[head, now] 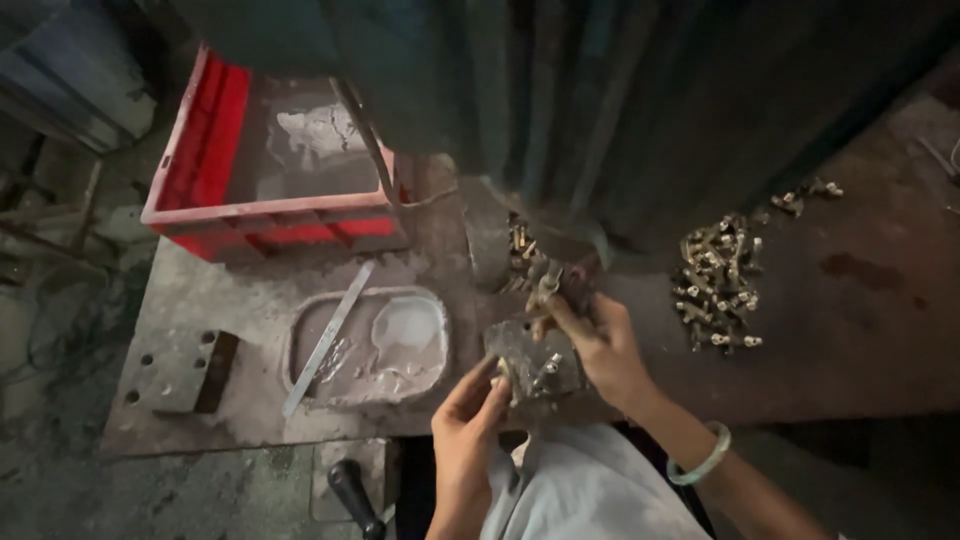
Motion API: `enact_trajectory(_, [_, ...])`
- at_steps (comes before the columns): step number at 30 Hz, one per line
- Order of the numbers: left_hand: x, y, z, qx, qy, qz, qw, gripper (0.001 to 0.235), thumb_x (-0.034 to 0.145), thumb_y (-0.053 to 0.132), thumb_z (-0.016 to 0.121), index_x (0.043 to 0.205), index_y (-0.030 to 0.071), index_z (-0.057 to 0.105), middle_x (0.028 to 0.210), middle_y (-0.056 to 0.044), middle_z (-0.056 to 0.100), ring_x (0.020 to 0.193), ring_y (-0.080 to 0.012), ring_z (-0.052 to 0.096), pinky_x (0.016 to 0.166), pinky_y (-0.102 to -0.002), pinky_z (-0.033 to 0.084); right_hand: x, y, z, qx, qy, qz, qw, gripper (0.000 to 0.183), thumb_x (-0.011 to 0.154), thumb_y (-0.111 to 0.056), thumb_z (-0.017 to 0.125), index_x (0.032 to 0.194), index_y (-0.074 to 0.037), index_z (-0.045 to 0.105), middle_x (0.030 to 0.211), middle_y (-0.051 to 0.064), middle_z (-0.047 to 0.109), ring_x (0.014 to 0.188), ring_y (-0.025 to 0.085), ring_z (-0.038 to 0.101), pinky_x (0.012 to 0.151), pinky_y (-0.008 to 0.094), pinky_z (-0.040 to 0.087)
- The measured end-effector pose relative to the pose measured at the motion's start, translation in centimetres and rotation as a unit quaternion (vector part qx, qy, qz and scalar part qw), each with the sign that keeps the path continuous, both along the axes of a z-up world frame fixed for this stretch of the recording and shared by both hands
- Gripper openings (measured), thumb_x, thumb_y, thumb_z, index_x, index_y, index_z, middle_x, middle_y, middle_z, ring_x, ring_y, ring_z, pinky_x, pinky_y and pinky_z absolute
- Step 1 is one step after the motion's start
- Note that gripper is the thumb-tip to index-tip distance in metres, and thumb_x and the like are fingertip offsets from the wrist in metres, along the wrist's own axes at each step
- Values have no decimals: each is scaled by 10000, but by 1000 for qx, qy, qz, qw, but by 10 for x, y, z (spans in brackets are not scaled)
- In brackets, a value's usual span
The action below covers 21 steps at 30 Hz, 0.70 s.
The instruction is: The person picks small brass fittings one at a time from a pile on the workbench, dips them into a tray of slurry-like liquid, and places them onto a mounting plate next to the tray, repeating the cycle throughout the episode.
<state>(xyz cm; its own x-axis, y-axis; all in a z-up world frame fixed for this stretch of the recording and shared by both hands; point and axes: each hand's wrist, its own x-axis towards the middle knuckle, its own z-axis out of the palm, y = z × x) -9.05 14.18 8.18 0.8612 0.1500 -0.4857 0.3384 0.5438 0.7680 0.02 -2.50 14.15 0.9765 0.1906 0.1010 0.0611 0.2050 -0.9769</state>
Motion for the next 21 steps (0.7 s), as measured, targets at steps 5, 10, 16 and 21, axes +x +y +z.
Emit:
enact_trajectory(5, [4, -1, 130, 60, -172, 50, 982, 465, 902, 16, 730, 1365, 20, 685, 1073, -114, 763, 877, -138, 708, 792, -313, 604, 13, -15, -18, -156, 33, -12, 987, 207, 994, -171, 641, 1061, -8, 751, 909, 29, 762, 839, 113, 694, 792, 269, 548])
enact_trajectory(10, [23, -2, 145, 408, -446, 82, 793, 382, 954, -15, 714, 1331, 22, 659, 1218, -133, 747, 1075, -199, 759, 933, -302, 628, 28, -41, -89, -89, -4, 23, 996, 200, 1001, -147, 650, 1131, -6, 704, 1003, -10, 708, 915, 75, 635, 822, 257, 546])
enact_trajectory(16, [67, -6, 58, 586, -414, -3, 696, 349, 894, -11, 720, 1229, 82, 735, 1083, -122, 746, 987, -256, 744, 832, -345, 600, 19, -40, -71, -180, 5, 19, 984, 239, 998, -140, 655, 1203, -27, 703, 932, -19, 656, 857, 67, 574, 754, 266, 508])
enact_trajectory(21, [28, 3, 53, 552, -257, -106, 786, 316, 827, 60, 781, 1141, 59, 754, 958, -149, 744, 846, -277, 717, 685, -368, 565, -24, -49, -81, -175, 63, -7, 982, 203, 965, -187, 687, 1078, -23, 726, 912, 38, 769, 770, 130, 670, 664, 354, 569])
